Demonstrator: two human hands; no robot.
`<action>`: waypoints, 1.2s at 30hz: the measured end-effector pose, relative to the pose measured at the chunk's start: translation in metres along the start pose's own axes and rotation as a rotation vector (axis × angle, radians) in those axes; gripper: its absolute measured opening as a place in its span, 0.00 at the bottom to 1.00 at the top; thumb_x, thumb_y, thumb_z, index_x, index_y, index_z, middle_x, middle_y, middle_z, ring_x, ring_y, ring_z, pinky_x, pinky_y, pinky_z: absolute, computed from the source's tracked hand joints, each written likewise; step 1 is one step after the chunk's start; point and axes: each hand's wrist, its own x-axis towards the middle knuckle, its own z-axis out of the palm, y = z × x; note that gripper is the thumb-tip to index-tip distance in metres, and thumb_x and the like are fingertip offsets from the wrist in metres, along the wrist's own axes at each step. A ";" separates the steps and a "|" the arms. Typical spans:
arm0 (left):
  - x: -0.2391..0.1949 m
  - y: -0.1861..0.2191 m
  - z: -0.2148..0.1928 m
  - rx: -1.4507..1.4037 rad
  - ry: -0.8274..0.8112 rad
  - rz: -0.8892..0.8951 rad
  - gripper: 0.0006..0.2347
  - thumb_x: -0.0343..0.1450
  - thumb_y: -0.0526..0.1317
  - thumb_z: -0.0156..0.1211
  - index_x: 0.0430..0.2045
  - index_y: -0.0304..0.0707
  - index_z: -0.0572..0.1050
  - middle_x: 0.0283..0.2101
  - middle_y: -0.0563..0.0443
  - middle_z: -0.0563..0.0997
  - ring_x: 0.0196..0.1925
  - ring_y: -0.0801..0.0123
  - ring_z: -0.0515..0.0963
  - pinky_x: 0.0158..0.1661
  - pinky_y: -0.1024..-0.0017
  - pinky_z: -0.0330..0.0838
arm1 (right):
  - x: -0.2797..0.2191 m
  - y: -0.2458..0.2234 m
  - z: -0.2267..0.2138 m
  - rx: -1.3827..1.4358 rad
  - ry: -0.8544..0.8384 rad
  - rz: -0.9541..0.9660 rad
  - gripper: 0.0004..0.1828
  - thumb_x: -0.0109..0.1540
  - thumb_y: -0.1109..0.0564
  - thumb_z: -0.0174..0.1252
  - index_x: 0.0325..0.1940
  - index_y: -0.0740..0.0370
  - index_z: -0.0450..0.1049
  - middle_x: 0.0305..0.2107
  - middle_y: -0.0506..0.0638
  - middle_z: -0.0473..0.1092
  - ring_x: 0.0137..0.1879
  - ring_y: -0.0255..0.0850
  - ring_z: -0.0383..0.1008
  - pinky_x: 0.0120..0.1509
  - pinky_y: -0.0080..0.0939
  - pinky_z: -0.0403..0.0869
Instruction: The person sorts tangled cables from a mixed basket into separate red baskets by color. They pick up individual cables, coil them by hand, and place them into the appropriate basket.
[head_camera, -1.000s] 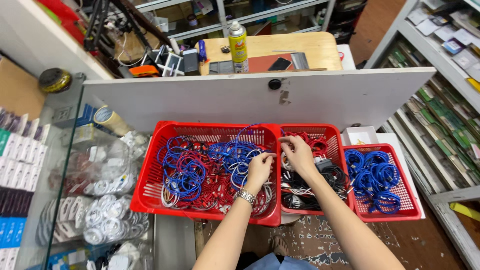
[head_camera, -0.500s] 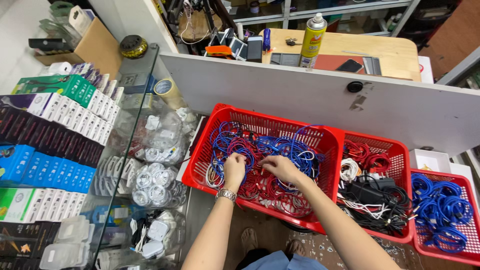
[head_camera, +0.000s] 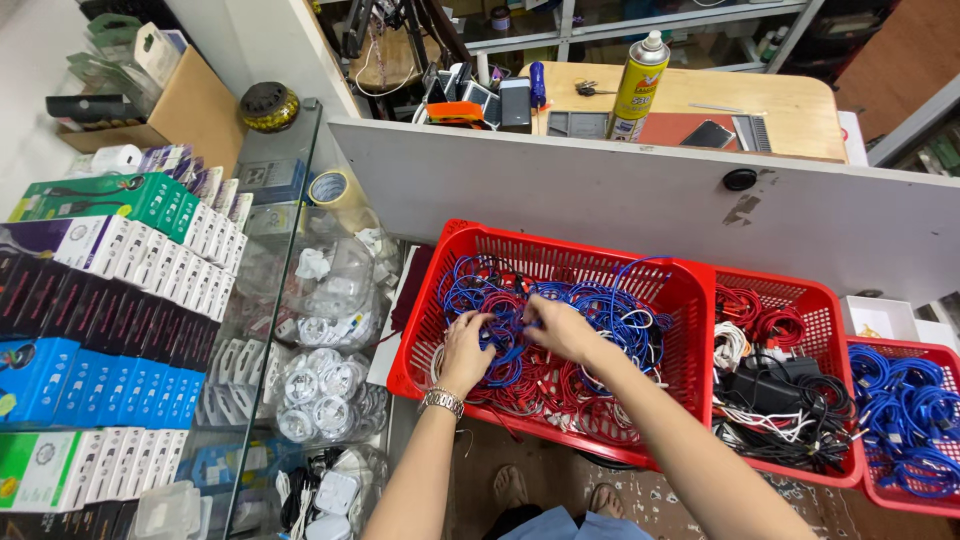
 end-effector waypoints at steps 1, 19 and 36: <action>0.003 0.006 0.002 -0.047 0.003 -0.025 0.20 0.63 0.34 0.68 0.51 0.44 0.75 0.58 0.44 0.73 0.64 0.52 0.68 0.63 0.58 0.62 | 0.002 -0.008 -0.020 0.060 0.038 -0.014 0.15 0.58 0.55 0.64 0.44 0.65 0.72 0.37 0.55 0.77 0.45 0.51 0.79 0.50 0.49 0.76; 0.057 0.060 0.009 -0.325 -0.128 -0.134 0.06 0.68 0.35 0.65 0.34 0.34 0.76 0.35 0.45 0.84 0.33 0.62 0.84 0.36 0.67 0.76 | -0.058 -0.048 -0.183 0.568 0.524 -0.021 0.13 0.67 0.55 0.61 0.51 0.65 0.75 0.34 0.48 0.72 0.39 0.35 0.68 0.44 0.37 0.67; 0.076 0.113 -0.070 -0.131 0.084 -0.183 0.24 0.70 0.49 0.63 0.57 0.33 0.68 0.42 0.43 0.81 0.46 0.58 0.80 0.47 0.58 0.72 | -0.061 -0.018 -0.068 0.068 -0.165 0.096 0.17 0.68 0.47 0.53 0.48 0.64 0.76 0.30 0.57 0.72 0.37 0.46 0.72 0.47 0.49 0.73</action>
